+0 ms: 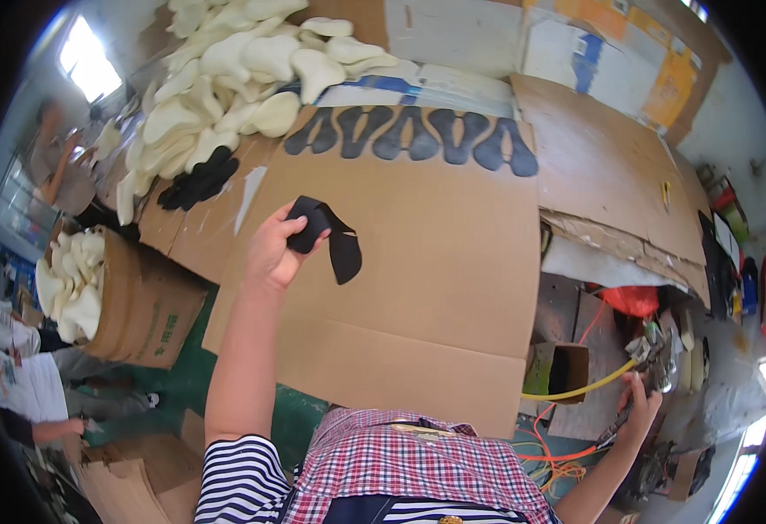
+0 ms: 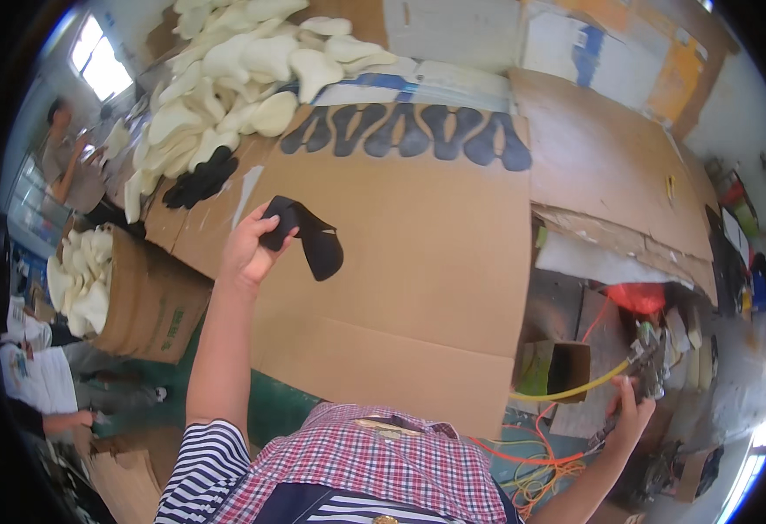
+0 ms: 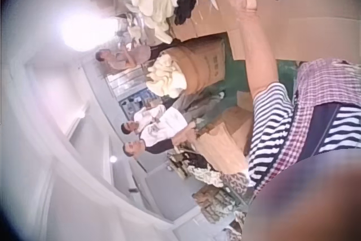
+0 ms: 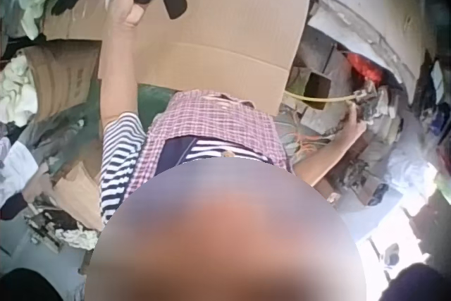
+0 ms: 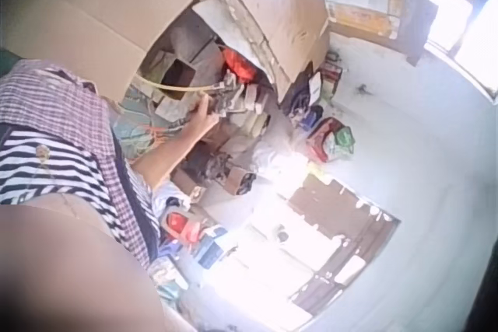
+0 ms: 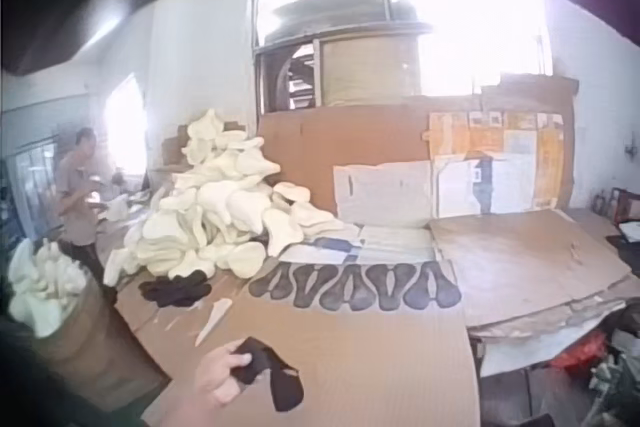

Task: Applying glue to black seat covers and arranging them on a cardboard template.

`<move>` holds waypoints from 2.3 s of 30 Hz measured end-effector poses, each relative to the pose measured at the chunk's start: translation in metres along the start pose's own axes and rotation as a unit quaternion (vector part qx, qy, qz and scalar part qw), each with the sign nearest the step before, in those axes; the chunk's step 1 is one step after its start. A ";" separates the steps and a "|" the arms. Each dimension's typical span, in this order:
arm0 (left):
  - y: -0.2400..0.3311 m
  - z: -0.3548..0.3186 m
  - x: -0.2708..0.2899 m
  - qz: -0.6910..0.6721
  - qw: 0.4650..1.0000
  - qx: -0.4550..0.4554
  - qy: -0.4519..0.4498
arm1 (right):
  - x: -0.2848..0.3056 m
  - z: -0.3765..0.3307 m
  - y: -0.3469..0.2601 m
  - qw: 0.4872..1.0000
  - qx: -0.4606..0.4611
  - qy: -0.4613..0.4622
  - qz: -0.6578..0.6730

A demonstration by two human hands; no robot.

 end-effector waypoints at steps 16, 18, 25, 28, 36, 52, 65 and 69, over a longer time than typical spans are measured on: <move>-0.285 0.013 -0.152 -0.029 0.985 0.171 0.008 | -0.020 0.096 -0.021 0.996 0.023 -0.033 -0.082; -0.312 -0.015 -0.139 0.017 0.973 0.227 0.021 | -0.037 0.097 -0.009 0.995 -0.012 -0.050 -0.084; -0.303 0.045 -0.090 0.532 0.838 0.104 -0.060 | -0.091 0.103 0.018 0.980 -0.081 -0.157 -0.092; -0.279 0.106 -0.151 0.564 0.804 -0.147 -0.115 | -0.112 0.107 0.021 0.980 -0.072 -0.166 -0.077; -0.330 0.129 -0.259 0.712 0.523 -0.246 -0.398 | -0.161 0.097 0.024 0.968 -0.064 -0.231 -0.074; -0.322 0.077 -0.131 0.053 0.954 0.295 0.025 | -0.135 0.096 0.062 0.974 -0.131 -0.168 -0.076; -0.276 0.088 -0.212 0.573 0.703 -0.364 -0.211 | -0.093 0.089 0.031 0.981 -0.087 -0.125 -0.124; -0.328 0.096 -0.251 0.692 0.609 -0.194 -0.335 | -0.082 0.092 0.036 0.982 -0.092 -0.103 -0.130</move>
Point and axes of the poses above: each hand's wrist, its own z-axis towards the middle knuckle, its own x-axis out of the back of the hand, y = z × x, the point moved 5 cm from there along z, towards the middle knuckle, and after that the axes turned 12 degrees about -x, right-handed, at the moved point
